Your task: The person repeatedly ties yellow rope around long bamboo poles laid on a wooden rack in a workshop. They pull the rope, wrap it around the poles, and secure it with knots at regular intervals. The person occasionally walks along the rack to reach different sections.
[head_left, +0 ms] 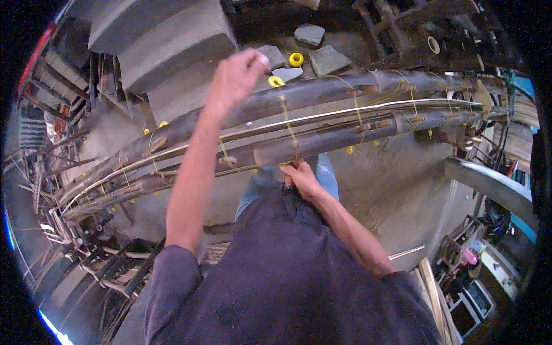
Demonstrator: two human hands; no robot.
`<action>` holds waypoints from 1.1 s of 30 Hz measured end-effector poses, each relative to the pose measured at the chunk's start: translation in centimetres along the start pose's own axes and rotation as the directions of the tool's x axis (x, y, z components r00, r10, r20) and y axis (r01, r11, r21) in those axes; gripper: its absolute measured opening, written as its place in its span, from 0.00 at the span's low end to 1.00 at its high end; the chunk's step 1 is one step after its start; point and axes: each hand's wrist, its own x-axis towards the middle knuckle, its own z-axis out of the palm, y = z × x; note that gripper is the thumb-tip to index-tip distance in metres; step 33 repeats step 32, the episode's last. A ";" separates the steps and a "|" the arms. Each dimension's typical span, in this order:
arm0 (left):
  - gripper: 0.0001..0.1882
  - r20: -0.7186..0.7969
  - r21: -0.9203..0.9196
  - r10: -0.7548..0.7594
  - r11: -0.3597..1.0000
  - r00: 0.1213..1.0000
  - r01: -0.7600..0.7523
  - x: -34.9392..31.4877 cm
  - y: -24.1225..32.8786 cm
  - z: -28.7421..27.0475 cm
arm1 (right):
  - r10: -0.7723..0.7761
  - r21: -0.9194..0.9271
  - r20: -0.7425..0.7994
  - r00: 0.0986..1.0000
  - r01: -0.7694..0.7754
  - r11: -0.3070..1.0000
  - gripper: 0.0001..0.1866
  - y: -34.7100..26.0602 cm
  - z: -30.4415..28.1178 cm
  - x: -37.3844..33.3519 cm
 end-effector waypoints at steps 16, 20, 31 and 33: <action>0.08 -0.254 0.309 0.273 0.932 0.928 -0.190 -11.0 -0.4 8.2 | -0.615 -0.741 0.256 0.746 0.560 0.370 0.18 -24.6 0.7 3.3; 0.09 -0.257 0.412 0.190 0.908 0.948 -0.070 -12.3 -1.7 7.1 | -0.917 -0.248 0.305 0.258 0.951 0.185 0.13 -20.5 2.2 -4.4; 0.13 0.028 -0.269 -0.324 0.909 0.945 0.320 0.4 0.5 3.9 | -0.893 -0.663 0.379 0.242 0.745 -0.079 0.21 -16.4 -5.2 -5.0; 0.13 0.040 -0.266 -0.306 0.914 0.951 0.305 0.8 1.2 4.4 | -0.768 -0.774 0.474 0.432 0.620 -0.129 0.22 -16.5 -6.4 -2.8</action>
